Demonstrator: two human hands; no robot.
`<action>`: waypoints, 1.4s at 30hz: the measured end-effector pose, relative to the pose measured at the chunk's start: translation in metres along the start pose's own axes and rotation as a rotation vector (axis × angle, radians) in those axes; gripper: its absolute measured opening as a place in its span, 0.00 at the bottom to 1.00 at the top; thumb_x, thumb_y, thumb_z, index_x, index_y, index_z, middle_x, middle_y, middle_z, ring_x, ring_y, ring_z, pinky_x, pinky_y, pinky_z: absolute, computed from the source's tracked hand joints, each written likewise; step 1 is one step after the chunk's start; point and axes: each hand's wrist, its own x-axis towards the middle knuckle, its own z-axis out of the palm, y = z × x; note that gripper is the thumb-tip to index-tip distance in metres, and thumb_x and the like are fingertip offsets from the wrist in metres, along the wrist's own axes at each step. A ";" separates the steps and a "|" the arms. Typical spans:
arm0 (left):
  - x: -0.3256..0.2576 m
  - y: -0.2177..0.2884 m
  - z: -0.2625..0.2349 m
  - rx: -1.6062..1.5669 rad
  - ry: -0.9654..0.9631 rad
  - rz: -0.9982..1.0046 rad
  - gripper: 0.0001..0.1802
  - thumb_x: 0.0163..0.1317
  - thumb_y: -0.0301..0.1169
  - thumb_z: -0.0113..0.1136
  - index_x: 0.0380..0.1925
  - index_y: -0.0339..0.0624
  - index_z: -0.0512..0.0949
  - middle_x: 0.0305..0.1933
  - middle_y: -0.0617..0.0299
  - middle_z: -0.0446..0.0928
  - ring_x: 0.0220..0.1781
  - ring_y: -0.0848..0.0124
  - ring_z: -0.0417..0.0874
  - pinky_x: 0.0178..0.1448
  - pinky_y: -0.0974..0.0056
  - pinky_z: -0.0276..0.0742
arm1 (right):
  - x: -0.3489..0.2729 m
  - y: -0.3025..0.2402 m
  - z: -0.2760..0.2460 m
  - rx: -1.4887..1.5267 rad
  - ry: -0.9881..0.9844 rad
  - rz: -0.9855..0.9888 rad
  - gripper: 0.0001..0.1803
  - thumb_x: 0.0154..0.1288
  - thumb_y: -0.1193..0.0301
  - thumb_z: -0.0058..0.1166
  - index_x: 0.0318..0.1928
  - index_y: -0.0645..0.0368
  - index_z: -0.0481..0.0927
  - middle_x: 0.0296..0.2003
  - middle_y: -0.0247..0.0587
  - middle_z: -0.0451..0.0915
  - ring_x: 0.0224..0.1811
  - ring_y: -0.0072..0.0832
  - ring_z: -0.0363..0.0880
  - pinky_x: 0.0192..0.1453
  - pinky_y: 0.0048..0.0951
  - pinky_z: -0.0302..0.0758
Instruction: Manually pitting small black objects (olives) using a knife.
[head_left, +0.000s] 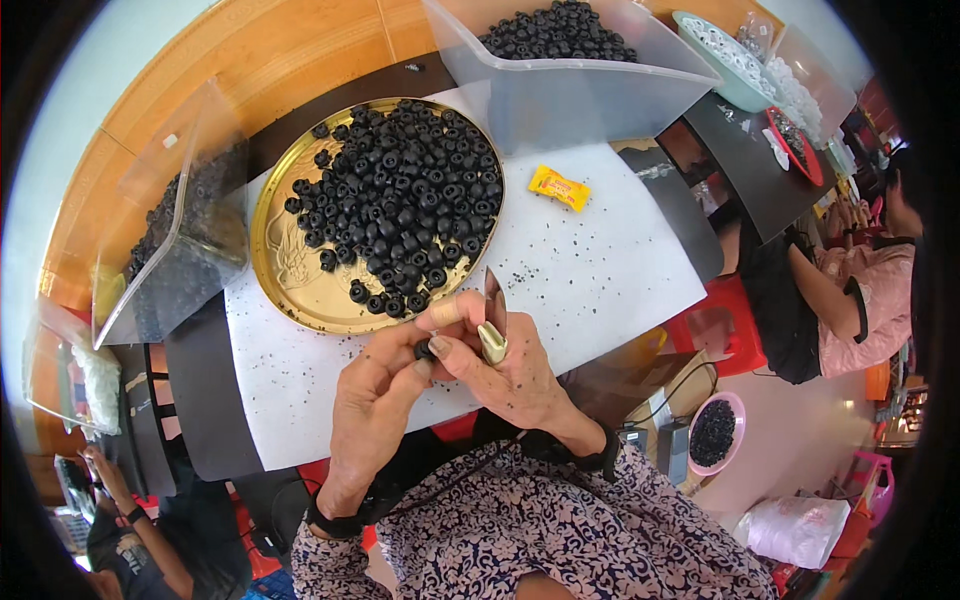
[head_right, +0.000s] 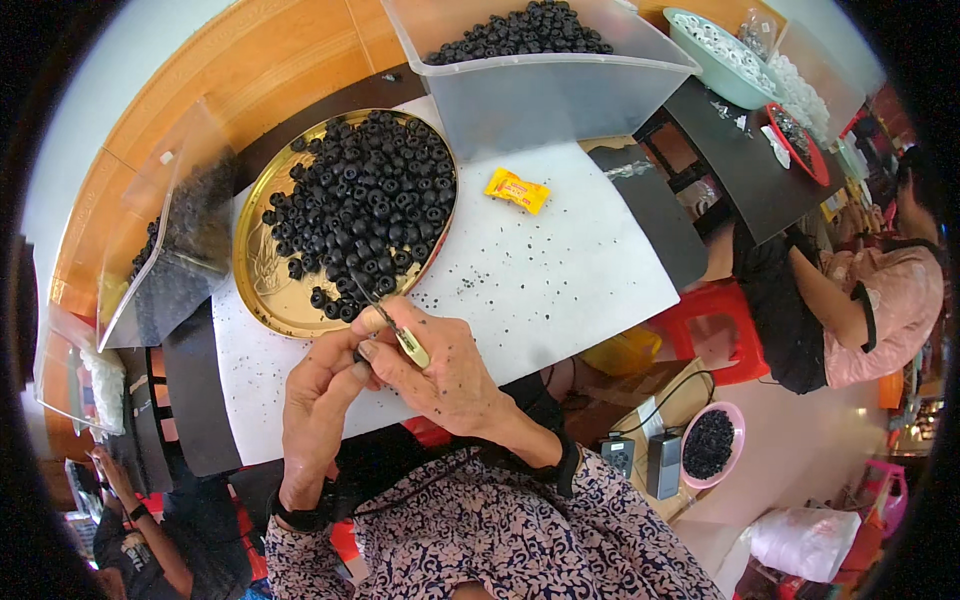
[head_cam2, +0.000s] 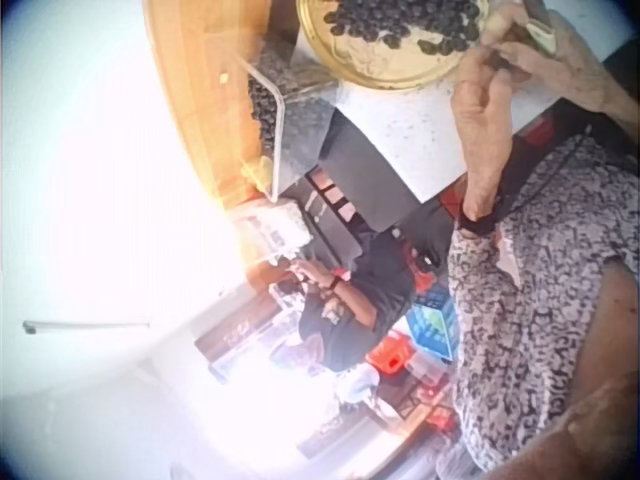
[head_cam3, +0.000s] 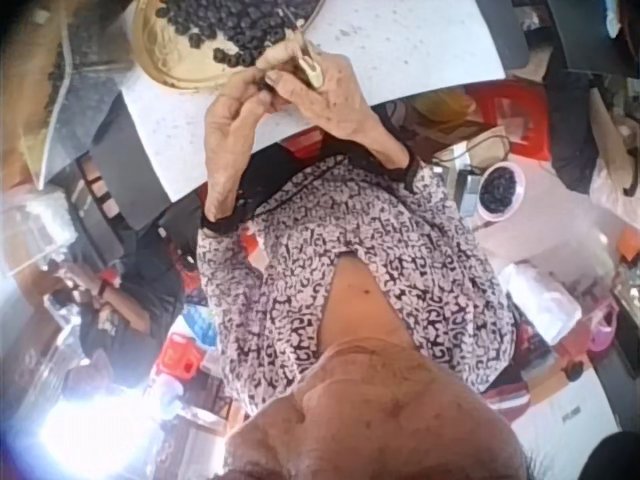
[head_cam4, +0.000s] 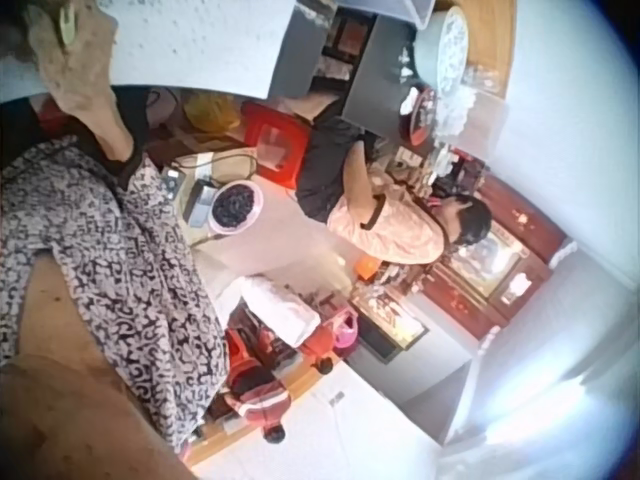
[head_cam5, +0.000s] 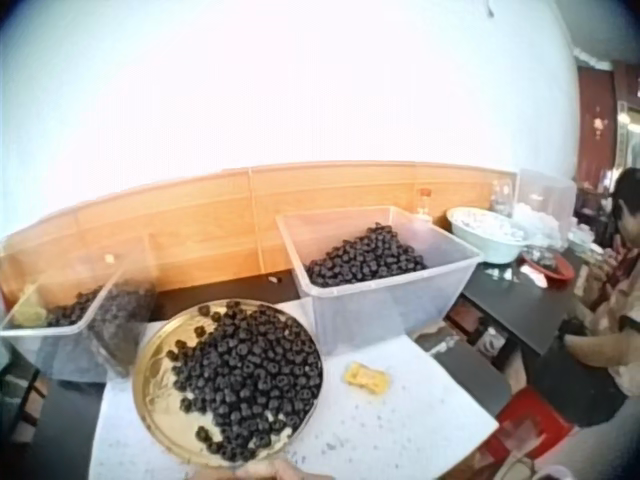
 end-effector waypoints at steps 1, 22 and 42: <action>0.000 0.001 0.002 -0.006 -0.001 -0.002 0.16 0.63 0.20 0.49 0.51 0.33 0.70 0.36 0.61 0.79 0.39 0.80 0.76 0.45 0.74 0.70 | 0.000 0.000 -0.002 -0.060 -0.030 -0.021 0.06 0.64 0.76 0.51 0.40 0.63 0.73 0.26 0.37 0.79 0.27 0.15 0.74 0.31 0.18 0.71; -0.002 -0.005 0.002 -0.199 0.055 0.067 0.12 0.63 0.19 0.48 0.47 0.32 0.70 0.38 0.60 0.77 0.41 0.75 0.79 0.47 0.70 0.74 | 0.000 0.002 0.003 0.048 0.005 0.032 0.05 0.64 0.77 0.52 0.39 0.65 0.74 0.27 0.36 0.80 0.30 0.15 0.77 0.33 0.17 0.73; -0.003 -0.012 0.004 -0.243 0.159 0.156 0.13 0.61 0.19 0.49 0.46 0.36 0.72 0.39 0.64 0.74 0.39 0.79 0.73 0.45 0.72 0.70 | 0.000 0.007 -0.001 -0.180 -0.072 -0.044 0.11 0.59 0.76 0.56 0.44 0.62 0.75 0.26 0.37 0.77 0.27 0.20 0.75 0.32 0.22 0.72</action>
